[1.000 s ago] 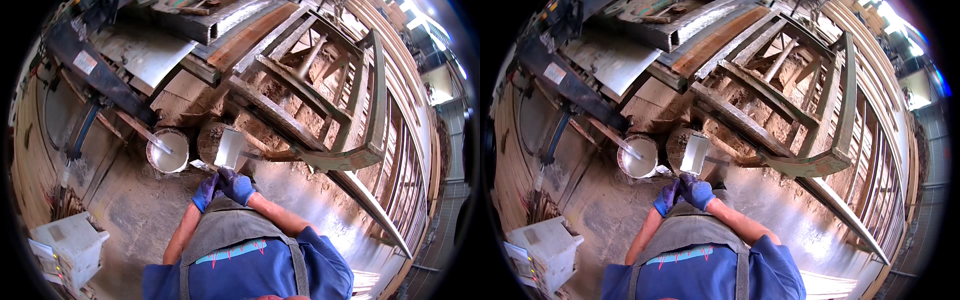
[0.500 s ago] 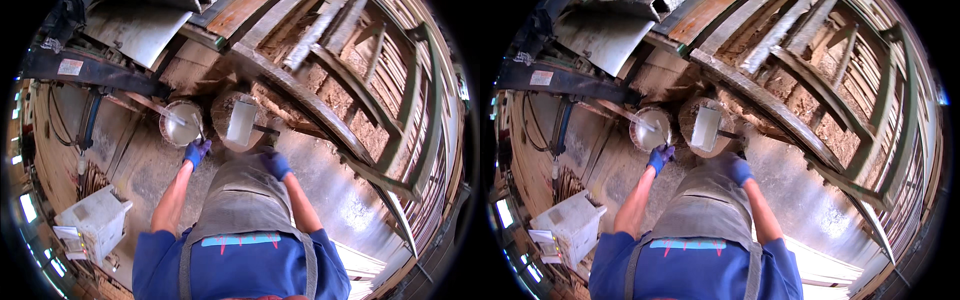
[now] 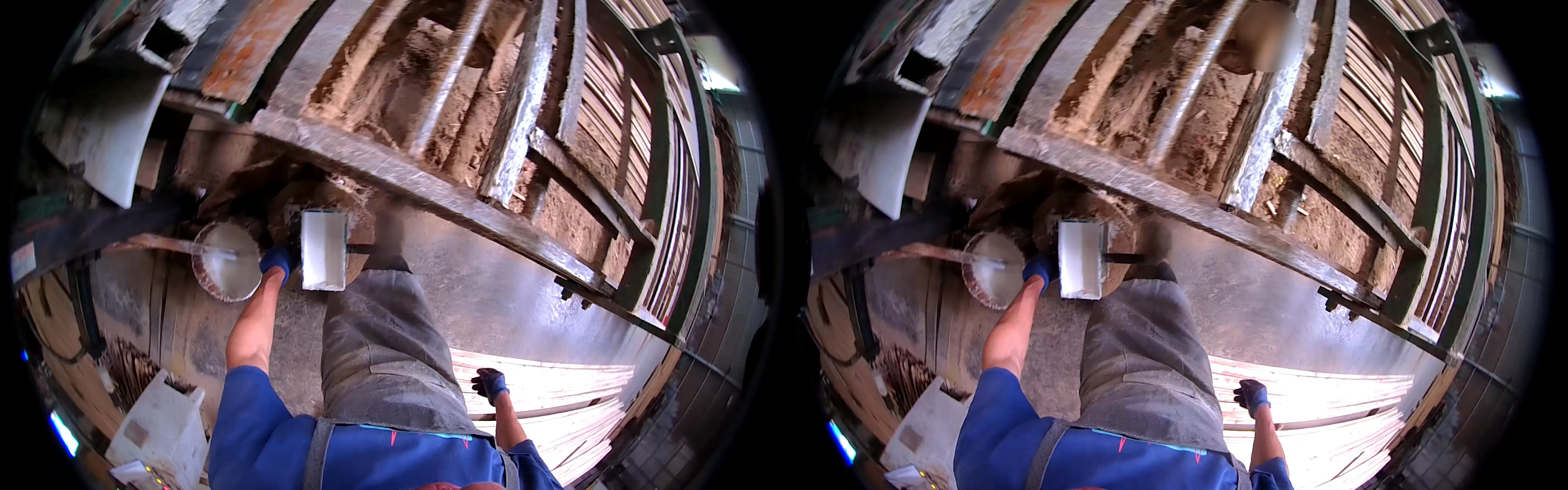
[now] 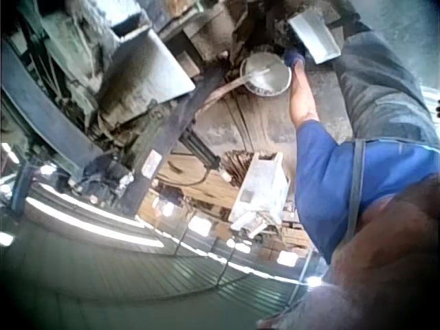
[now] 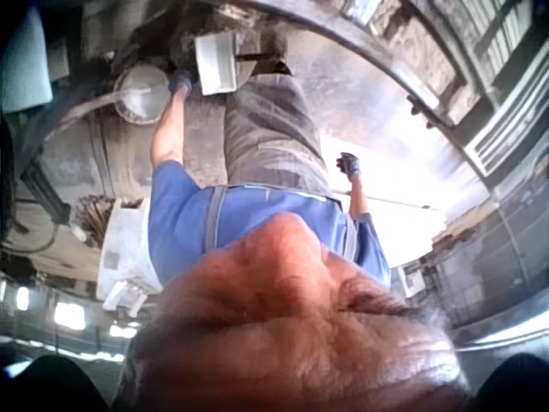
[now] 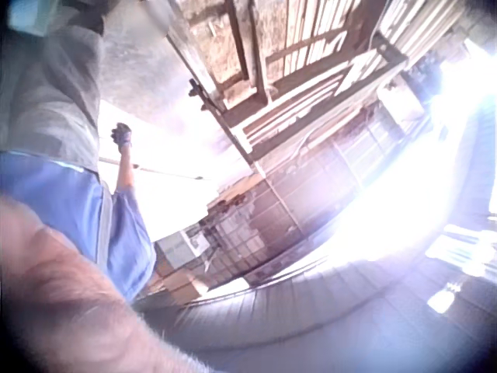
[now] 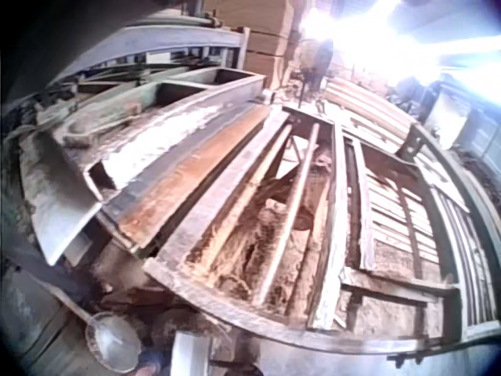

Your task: The person installs wooden planks onto a curved metal framework. They use a putty knife to apply a white substance into the gaps between the planks and then place additional planks onto the structure. The person handles the planks and tools with gloved hands.

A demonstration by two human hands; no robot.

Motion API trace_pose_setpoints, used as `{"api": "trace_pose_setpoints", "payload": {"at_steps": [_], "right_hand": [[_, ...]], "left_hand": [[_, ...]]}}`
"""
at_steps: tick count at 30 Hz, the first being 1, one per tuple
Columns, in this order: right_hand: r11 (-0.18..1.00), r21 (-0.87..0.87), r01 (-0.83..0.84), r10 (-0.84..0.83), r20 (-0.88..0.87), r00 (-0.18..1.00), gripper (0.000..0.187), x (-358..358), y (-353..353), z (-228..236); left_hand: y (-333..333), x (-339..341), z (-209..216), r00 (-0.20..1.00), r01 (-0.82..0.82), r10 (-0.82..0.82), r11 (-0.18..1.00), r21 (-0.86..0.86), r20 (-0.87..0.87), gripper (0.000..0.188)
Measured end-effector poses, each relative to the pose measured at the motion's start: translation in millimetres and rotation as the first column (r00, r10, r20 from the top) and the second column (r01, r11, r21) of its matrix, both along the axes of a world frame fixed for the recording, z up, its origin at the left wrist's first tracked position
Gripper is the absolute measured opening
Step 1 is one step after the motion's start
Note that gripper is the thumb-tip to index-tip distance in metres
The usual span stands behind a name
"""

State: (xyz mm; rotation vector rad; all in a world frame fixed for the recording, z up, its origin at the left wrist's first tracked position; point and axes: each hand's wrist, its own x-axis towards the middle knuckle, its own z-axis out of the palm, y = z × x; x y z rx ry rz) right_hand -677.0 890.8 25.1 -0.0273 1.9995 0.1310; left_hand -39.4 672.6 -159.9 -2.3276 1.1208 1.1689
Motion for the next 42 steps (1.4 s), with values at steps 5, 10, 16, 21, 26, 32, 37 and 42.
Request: {"api": "trace_pose_setpoints", "payload": {"at_steps": [5, 10, 16, 21, 26, 32, 37, 42], "right_hand": [[0.998, 0.057, 0.031, -0.042, 0.213, 0.976, 0.025, 54, 1, -28], [0.995, 0.017, 0.098, -0.098, 0.35, 0.931, 0.029, 84, -43, -84], [0.978, -0.053, 0.204, -0.153, 0.484, 0.861, 0.027, 100, -105, -132], [0.995, -0.055, 0.088, -0.056, 0.435, 0.899, 0.034, 112, -131, -155], [0.98, -0.11, 0.169, -0.111, 0.403, 0.909, 0.026, 135, -160, -141], [0.94, -0.209, 0.271, -0.198, 0.313, 0.929, 0.027, 170, -94, -128], [0.936, -0.352, -0.032, 0.101, 0.181, 0.978, 0.02, 223, 58, -125], [0.872, -0.257, 0.417, -0.331, 0.319, 0.888, 0.028, 279, 179, -127]], "left_hand": [[36, 40, -59, 0.99, 0.004, -0.003, 1.0, 0.007, -0.141, 0.064], [131, 85, -54, 0.731, -0.57, 0.508, 0.822, 0.001, -0.456, 0.037], [244, 91, -17, 0.329, -0.787, 0.933, 0.355, 0.504, -0.143, 0.038], [274, 53, 76, 0.252, -0.766, 0.967, 0.214, 0.606, -0.024, 0.042], [266, 68, 70, 0.16, -0.787, 0.981, 0.196, 0.586, -0.114, 0.042], [223, 119, 26, 0.252, -0.74, 0.907, 0.405, 0.536, -0.338, 0.039], [188, 160, -32, 0.366, -0.597, 0.8, 0.594, 0.539, -0.475, 0.025], [167, 200, -71, 0.338, -0.306, 0.545, 0.835, 0.458, -0.767, 0.023]]}}
